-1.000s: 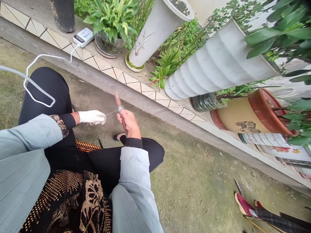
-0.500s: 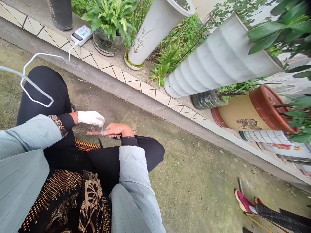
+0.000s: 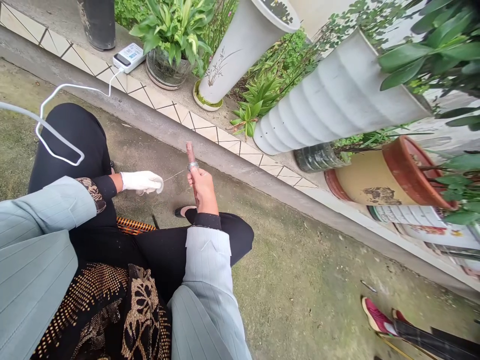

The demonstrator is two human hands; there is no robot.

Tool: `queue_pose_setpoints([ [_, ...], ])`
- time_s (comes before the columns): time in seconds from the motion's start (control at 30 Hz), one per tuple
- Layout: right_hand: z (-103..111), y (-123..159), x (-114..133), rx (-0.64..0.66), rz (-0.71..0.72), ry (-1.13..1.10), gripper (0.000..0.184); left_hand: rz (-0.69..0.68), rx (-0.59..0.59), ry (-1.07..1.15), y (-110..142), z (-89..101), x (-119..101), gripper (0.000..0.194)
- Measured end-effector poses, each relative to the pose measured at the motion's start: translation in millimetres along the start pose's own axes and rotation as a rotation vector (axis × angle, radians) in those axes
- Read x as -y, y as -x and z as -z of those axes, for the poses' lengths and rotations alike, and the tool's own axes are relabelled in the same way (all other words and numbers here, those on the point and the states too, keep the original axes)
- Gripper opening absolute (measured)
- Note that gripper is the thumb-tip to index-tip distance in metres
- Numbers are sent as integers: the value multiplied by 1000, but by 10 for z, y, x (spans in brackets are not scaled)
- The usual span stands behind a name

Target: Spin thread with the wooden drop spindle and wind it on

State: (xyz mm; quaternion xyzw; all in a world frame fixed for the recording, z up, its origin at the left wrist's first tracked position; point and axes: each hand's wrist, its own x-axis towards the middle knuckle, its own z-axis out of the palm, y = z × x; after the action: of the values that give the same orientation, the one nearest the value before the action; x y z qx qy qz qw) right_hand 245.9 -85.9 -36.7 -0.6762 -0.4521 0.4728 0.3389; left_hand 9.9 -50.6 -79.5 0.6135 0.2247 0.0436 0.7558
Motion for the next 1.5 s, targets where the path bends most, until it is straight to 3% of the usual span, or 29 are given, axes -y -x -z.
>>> queue_pose_setpoints([
  [0.07,-30,-73,-64,-34,-88,218,37,-14,30,-20,11,-1,-39,36],
  [0.17,-91,-114,-136,112,-168,511,31,-55,-1,-78,34,26,-84,36],
  [0.23,-134,-82,-147,357,-227,576,31,-78,-57,-114,49,52,-99,36],
  [0.37,-218,55,-87,1007,-314,471,34,-69,-68,-164,71,68,-136,32],
  [0.43,-231,112,-34,1128,-268,349,34,-64,-78,-166,74,50,-173,32],
  [0.5,-210,146,25,1065,-171,183,34,-89,-117,-149,72,23,-224,33],
  [0.67,-104,162,170,590,64,-123,39,-107,-124,-125,78,-44,-371,38],
  [0.87,-84,159,409,189,147,-271,42,-47,-122,-315,139,-34,-559,34],
  [1.1,45,-178,764,-18,192,-282,40,-87,-103,-567,56,194,-1105,37],
  [1.2,147,-456,866,-79,160,-129,35,-105,-109,-763,-68,360,-1353,35],
  [1.4,329,-912,995,-157,148,595,33,-180,-134,-1107,-468,676,-1495,31],
  [1.5,457,-1060,1024,-27,75,801,35,-203,-96,-1214,-657,809,-1549,30],
])
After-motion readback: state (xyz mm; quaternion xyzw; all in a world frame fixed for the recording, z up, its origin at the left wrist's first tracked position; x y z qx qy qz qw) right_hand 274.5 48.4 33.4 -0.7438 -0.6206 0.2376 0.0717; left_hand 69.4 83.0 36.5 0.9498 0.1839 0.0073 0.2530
